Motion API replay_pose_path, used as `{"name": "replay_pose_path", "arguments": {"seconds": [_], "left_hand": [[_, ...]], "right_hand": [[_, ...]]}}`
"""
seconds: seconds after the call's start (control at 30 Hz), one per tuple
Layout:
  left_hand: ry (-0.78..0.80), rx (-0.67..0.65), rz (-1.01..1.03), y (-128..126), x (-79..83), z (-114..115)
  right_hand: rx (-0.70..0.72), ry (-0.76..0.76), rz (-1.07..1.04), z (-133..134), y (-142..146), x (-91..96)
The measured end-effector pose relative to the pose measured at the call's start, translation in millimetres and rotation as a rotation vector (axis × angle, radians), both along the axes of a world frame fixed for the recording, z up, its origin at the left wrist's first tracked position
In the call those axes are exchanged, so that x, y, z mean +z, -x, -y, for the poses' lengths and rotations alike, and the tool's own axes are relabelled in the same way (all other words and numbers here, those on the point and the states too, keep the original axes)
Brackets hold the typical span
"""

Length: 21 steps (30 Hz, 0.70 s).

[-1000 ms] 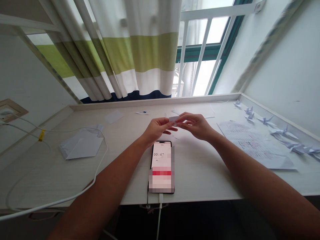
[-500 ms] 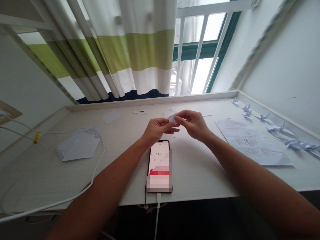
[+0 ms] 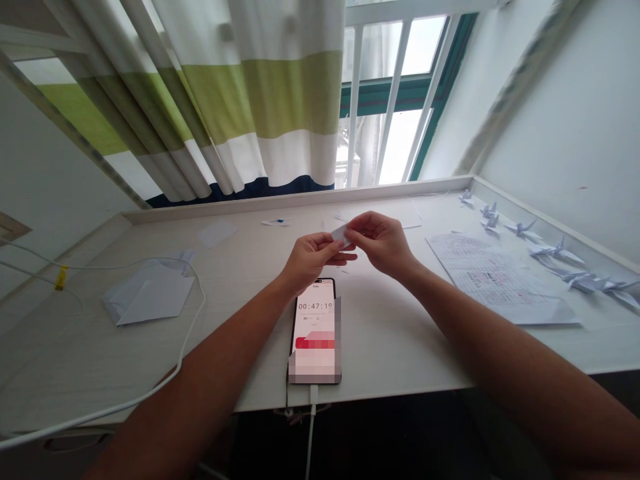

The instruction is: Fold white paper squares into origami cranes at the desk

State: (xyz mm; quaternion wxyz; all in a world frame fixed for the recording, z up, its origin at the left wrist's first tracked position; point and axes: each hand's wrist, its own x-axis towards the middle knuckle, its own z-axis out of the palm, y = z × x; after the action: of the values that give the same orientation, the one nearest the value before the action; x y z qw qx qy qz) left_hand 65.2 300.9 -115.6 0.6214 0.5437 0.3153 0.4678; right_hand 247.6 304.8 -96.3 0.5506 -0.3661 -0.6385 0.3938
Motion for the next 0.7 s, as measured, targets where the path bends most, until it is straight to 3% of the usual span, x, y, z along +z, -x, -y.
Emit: {"name": "replay_pose_path", "arguments": {"seconds": [0.3,0.53,0.7], "left_hand": [[0.0,0.026,-0.018,-0.1,6.2,4.5],[0.049,0.034,0.038,-0.8,10.1,6.7],[0.053,0.015,0.084,-1.0,10.2,6.8]], "right_hand": [[-0.015,-0.018,0.013,3.6,1.0,6.4],[0.097,0.047,-0.097,-0.4,-4.3,7.0],[0.09,0.044,-0.083,-2.7,-3.6,2.4]]}}
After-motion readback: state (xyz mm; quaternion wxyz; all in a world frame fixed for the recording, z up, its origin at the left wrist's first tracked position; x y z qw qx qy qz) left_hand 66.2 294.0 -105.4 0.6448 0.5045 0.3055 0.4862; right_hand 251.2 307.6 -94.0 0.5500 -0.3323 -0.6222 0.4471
